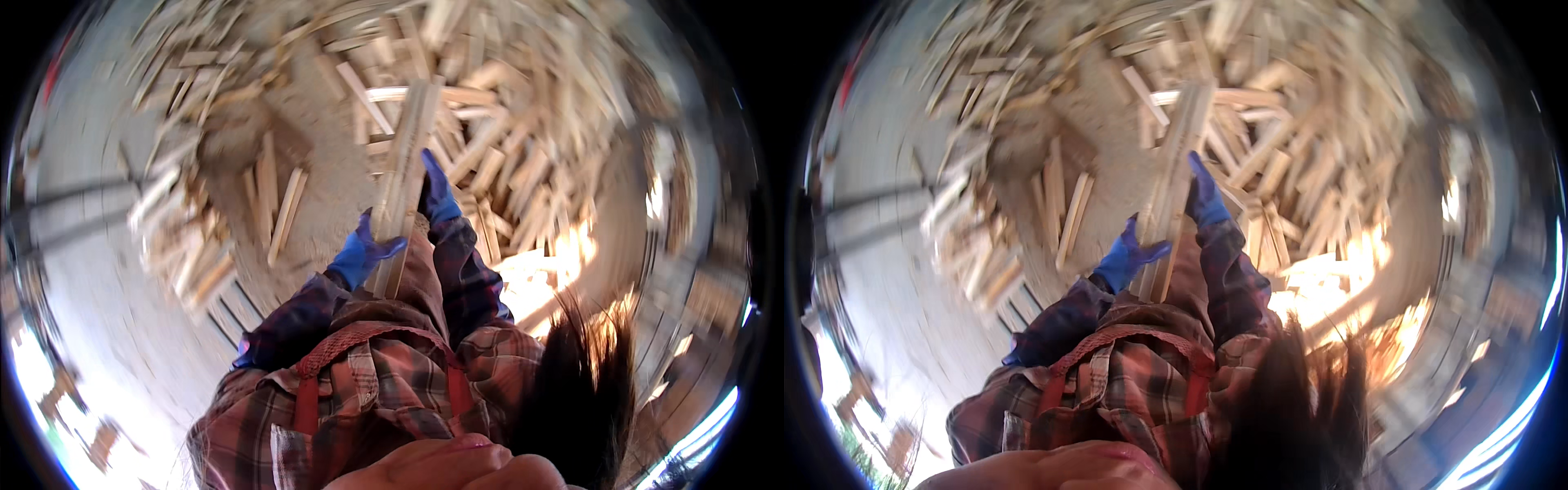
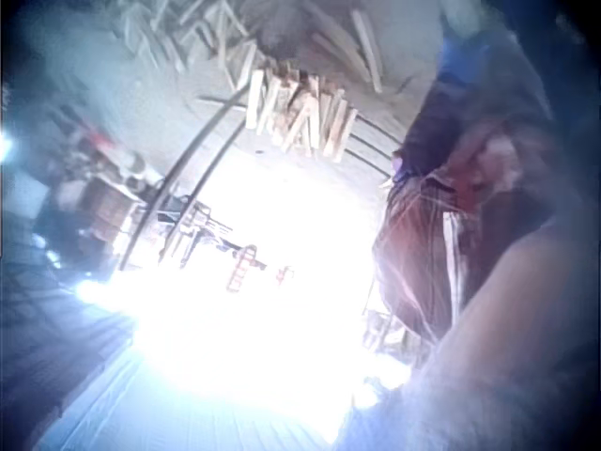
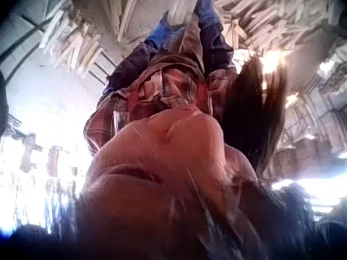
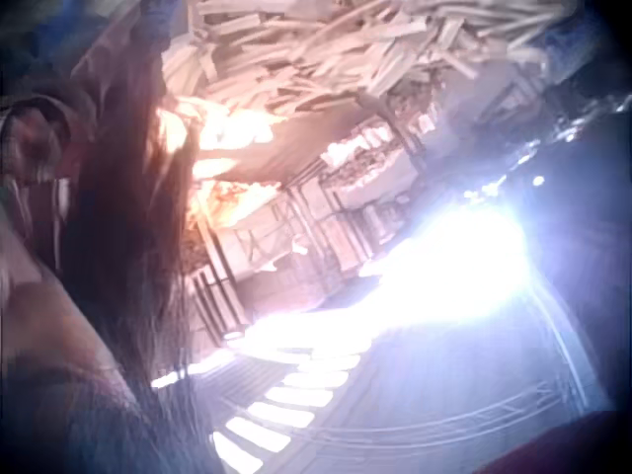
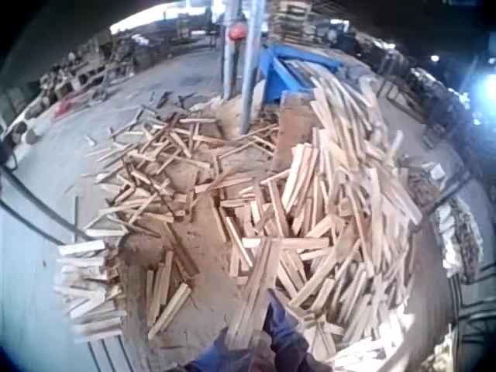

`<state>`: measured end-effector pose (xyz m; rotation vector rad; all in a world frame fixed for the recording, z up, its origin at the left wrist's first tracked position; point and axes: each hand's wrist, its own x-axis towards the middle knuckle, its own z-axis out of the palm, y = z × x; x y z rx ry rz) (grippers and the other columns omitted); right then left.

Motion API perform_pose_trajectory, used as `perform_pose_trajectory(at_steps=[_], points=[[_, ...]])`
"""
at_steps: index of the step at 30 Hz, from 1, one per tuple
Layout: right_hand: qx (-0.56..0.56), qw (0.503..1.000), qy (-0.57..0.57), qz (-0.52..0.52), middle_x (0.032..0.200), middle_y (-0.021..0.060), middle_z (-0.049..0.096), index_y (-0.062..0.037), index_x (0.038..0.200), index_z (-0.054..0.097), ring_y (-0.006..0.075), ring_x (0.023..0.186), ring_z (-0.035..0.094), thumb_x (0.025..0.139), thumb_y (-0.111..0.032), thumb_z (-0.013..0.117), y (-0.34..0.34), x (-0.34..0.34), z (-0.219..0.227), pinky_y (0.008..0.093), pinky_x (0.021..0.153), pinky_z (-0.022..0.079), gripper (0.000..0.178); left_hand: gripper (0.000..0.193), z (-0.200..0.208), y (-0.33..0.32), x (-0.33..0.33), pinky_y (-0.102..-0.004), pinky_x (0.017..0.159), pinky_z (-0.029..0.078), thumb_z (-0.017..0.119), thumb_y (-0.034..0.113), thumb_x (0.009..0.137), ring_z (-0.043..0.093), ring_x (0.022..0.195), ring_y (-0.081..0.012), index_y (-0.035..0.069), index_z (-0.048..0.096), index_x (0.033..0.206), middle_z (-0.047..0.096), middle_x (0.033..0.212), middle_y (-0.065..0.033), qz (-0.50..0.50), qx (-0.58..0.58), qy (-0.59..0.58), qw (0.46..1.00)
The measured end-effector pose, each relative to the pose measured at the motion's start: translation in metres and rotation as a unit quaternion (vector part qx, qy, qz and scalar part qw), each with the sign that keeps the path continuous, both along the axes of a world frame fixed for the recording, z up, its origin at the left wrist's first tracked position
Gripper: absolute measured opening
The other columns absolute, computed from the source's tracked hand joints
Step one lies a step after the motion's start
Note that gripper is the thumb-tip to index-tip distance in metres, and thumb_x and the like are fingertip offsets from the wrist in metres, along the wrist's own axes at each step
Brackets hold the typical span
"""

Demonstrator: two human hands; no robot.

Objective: The person repeatedly picks up thin wooden planks from a large pile on the floor, briefly holds them, and places them back down. The person wears blue gloves and a plaid shirt while performing this repetitive sorting or inspection task in a workshop environment.

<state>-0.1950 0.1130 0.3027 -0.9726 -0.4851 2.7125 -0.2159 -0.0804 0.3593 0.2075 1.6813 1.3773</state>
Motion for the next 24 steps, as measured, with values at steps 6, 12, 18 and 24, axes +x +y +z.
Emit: perform_pose_trajectory(at_steps=[6, 12, 18, 24], points=[[0.046, 0.977, 0.025, -0.208, 0.101, 0.008, 0.064, -0.0036, 0.115, 0.057, 0.0188, 0.089, 0.063, 0.087, -0.044, 0.06, -0.016, 0.218, 0.066, 0.0315, 0.081, 0.051, 0.049, 0.064, 0.079, 0.027, 0.121, -0.0337, 0.083, 0.051, 0.075, 0.015, 0.077, 0.059, 0.097, -0.0206, 0.003, 0.038, 0.128, 0.058, 0.111, -0.0119, -0.296, 0.126, 0.032, 0.946], [0.059, 0.882, 0.045, -0.466, 0.1, 0.0105, 0.065, -0.0002, 0.117, 0.056, 0.0204, 0.087, 0.063, 0.085, -0.047, 0.061, -0.102, 0.399, 0.131, 0.0321, 0.078, 0.052, 0.057, 0.062, 0.084, 0.029, 0.237, -0.0366, 0.08, 0.05, 0.076, 0.033, 0.076, 0.062, 0.092, -0.0255, -0.003, 0.048, 0.117, 0.062, 0.106, -0.0165, -0.616, 0.089, 0.13, 0.772], [0.176, 0.695, -0.073, -0.693, 0.107, 0.0107, 0.06, -0.0007, 0.125, 0.05, 0.0234, 0.094, 0.058, 0.084, -0.045, 0.064, -0.195, 0.604, 0.179, 0.0351, 0.086, 0.048, 0.062, 0.063, 0.073, 0.064, 0.347, -0.0289, 0.075, 0.05, 0.065, 0.03, 0.086, 0.062, 0.094, -0.0197, 0.003, 0.037, 0.136, 0.061, 0.111, -0.0093, -0.514, 0.149, -0.024, 0.844], [0.254, 0.437, -0.189, -0.842, 0.118, 0.0095, 0.055, 0.0006, 0.128, 0.047, 0.0197, 0.106, 0.052, 0.086, -0.039, 0.064, -0.248, 0.826, 0.238, 0.0306, 0.094, 0.041, 0.061, 0.036, -0.009, 0.065, 0.373, -0.0231, 0.054, 0.043, 0.065, 0.038, 0.083, 0.054, 0.063, -0.011, 0.008, 0.061, 0.103, 0.056, 0.082, 0.0008, -0.565, -0.05, 0.069, 0.821]])
